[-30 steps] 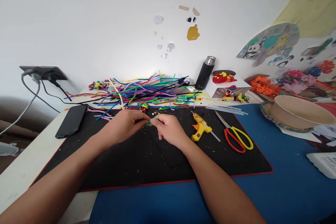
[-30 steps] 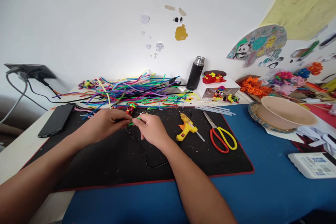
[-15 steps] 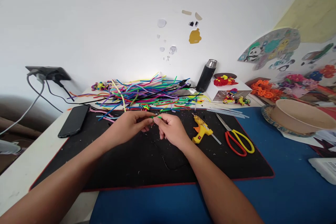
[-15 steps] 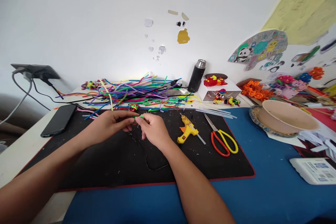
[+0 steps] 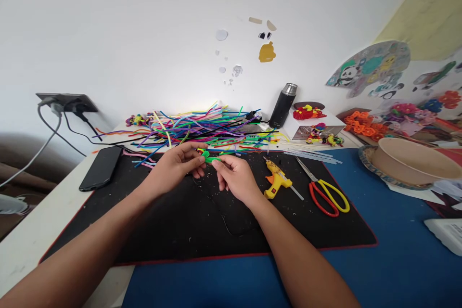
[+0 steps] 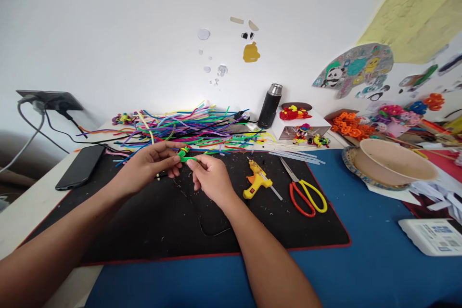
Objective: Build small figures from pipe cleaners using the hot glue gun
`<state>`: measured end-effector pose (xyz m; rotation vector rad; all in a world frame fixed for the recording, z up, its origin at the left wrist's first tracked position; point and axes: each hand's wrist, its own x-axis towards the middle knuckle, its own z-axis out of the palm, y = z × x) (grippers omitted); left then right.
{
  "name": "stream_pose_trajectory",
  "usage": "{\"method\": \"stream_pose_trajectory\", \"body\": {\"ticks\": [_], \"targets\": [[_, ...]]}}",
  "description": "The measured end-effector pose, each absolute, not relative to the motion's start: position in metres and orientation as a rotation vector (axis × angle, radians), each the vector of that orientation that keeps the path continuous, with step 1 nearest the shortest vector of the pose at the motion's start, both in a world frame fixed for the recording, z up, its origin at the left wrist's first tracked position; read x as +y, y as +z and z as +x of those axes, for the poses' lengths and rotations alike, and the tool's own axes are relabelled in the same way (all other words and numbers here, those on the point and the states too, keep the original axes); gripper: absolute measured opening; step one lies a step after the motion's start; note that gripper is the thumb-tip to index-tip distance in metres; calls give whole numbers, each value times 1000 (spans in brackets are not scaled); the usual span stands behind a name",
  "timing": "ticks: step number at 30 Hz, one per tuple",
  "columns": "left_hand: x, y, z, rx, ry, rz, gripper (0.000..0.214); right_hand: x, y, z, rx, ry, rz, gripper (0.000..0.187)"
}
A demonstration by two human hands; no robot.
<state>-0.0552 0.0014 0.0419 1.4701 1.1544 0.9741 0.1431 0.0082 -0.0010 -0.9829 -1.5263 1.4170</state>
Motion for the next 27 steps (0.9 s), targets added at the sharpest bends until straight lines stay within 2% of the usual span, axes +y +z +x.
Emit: {"method": "stream_pose_trajectory", "body": {"ticks": [12,19,27], "targets": [[-3,34,-49,1159,1045,1505,41,10,-2,144,-1511,1405,-1001,28],[-6,33,-50,1366,984,1883,27,11,-6,144,-1536,1397,-1026,26],[-2,34,-57,1342,955,1840,28,10,-7,143,-1552,1431,-1026,27]]}}
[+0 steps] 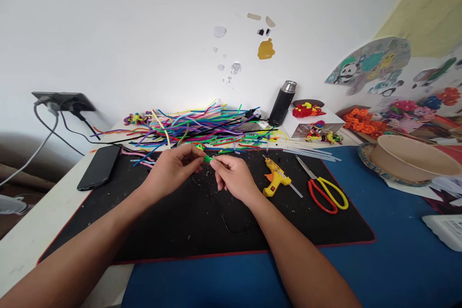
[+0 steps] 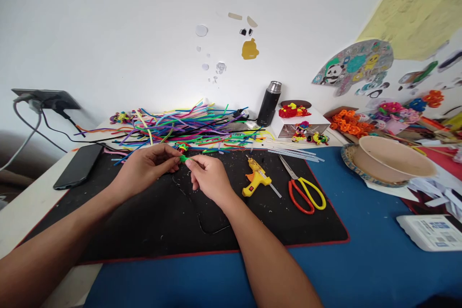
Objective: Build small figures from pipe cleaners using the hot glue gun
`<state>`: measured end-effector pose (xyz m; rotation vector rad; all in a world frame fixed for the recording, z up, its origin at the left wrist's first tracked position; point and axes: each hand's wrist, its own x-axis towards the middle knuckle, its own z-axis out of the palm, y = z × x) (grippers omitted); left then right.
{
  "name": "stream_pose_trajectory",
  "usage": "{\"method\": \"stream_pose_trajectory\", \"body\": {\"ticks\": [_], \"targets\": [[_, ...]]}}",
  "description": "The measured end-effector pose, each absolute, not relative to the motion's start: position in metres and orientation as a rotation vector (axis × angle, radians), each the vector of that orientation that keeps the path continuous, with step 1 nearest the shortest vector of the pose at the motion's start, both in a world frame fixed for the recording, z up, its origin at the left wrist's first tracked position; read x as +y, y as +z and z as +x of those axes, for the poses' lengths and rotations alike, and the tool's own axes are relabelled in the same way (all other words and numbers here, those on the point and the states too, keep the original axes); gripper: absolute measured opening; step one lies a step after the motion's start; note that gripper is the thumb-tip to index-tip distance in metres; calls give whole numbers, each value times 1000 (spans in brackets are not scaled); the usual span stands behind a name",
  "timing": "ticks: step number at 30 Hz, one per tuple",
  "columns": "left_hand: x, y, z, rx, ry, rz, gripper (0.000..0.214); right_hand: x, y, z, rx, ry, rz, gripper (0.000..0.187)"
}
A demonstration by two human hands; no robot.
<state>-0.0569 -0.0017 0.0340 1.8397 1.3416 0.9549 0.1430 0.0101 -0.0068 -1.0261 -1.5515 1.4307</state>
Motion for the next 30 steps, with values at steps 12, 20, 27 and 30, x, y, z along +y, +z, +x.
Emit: {"method": "stream_pose_trajectory", "body": {"ticks": [12,20,27,30], "targets": [[1,49,-72,1344,622,2493,27,6,1,145,-1928,1125,-1145,28],[-12,57,-66,1353,48,2714,32,5,-8,140,-2236,790,-1087,22],[-6,53,-69,1319,674,2171,24,5,-2,144,-2009,969,-1121,25],[1,46,-68,1224,880,1709,33,4,1,146,-1882,1067,-1092,25]]}}
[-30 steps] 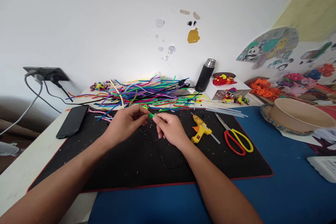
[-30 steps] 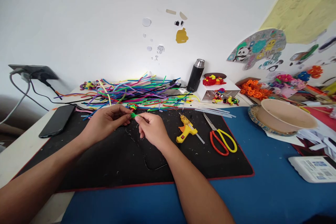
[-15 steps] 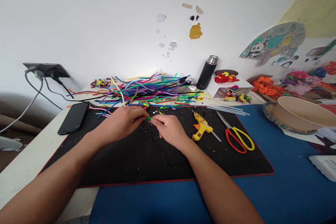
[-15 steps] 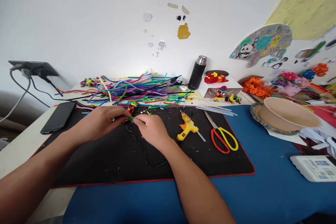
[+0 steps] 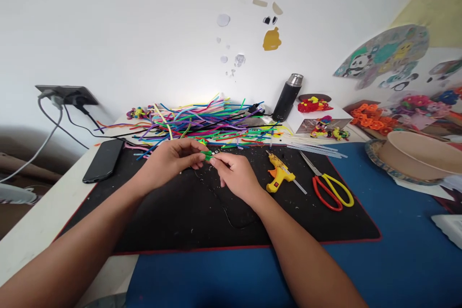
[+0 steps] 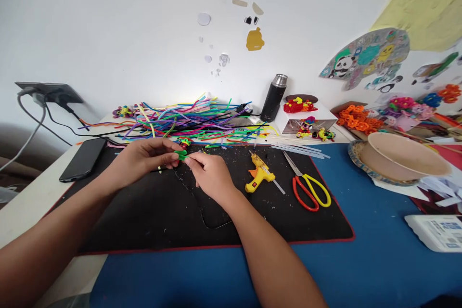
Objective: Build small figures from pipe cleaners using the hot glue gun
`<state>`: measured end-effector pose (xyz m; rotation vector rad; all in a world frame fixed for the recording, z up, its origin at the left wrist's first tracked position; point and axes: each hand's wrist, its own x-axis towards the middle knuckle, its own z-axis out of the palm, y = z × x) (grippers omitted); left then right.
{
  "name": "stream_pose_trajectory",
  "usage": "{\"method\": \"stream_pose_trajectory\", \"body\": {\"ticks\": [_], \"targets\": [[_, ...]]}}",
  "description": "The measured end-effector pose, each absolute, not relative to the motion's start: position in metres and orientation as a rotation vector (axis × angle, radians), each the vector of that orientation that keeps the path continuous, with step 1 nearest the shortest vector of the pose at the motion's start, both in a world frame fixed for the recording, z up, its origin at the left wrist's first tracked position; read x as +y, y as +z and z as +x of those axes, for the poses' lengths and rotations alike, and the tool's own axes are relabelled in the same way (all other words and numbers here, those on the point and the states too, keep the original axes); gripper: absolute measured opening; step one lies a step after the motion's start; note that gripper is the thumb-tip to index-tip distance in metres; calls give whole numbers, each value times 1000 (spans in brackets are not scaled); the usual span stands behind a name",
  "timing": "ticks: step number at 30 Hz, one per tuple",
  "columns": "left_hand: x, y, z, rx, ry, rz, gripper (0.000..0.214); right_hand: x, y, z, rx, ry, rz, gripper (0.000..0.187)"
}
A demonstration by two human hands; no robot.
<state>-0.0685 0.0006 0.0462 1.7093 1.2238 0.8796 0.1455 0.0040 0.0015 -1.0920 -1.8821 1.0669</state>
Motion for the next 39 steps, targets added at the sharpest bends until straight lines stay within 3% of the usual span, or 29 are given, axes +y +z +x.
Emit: {"method": "stream_pose_trajectory", "body": {"ticks": [8,17,26,32,39], "targets": [[3,30,-52,1091,1086,1304,37,3,2,145,-1806,1107,-1080,26],[-1,38,-58,1245,972,1649,37,1,5,144,-1903,1035,-1091,27],[-6,48,-66,1330,475,2576,27,1,-3,138,-2212,729,-1133,24],[-7,47,-59,1256,-31,2675,24,2,-17,134,-2489,559,-1133,23],[3,35,-63,1280,674,2326,22,3,-8,139,-2246,625,-1126,23]]}}
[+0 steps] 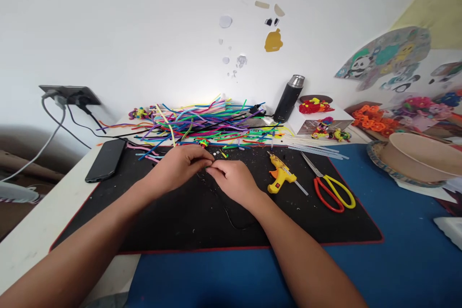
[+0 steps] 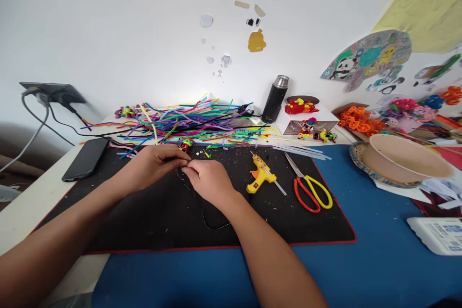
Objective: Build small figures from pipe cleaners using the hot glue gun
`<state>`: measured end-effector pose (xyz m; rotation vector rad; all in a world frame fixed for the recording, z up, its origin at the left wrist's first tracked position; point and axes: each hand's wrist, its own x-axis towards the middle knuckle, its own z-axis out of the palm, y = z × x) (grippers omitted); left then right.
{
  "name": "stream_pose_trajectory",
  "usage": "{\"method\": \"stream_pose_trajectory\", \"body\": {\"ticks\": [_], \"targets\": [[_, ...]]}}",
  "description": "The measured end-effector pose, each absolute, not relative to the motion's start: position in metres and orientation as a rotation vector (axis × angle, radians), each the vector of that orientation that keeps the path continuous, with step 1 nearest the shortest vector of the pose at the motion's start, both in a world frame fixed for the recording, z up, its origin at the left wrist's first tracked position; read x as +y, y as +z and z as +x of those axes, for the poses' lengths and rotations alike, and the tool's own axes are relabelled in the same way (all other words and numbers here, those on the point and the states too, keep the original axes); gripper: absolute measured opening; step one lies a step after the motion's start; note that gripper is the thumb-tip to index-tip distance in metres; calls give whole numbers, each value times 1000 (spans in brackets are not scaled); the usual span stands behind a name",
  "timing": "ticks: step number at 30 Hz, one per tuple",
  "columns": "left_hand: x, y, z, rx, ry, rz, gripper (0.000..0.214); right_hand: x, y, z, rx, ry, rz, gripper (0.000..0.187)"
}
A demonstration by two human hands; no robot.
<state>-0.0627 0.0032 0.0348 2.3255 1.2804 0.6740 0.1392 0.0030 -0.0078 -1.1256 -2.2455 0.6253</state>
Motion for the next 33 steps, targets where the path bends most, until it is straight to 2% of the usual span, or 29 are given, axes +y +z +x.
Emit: {"method": "stream_pose_trajectory", "body": {"ticks": [3,9,19,28,33], "targets": [[6,29,-60,1247,844,2191,22,2,-3,140,-2135,724,-1126,20],[3,28,-58,1162,824,1890,35,1,4,142,-2022,857,-1139,23],[5,39,-58,1194,770,1643,35,0,2,143,-2054,706,-1124,21],[5,47,-62,1137,723,1576,44,0,1,143,-2113,600,-1179,46],[8,41,-62,1075,788,1419,36,0,1,144,-2139,614,-1180,43]]}}
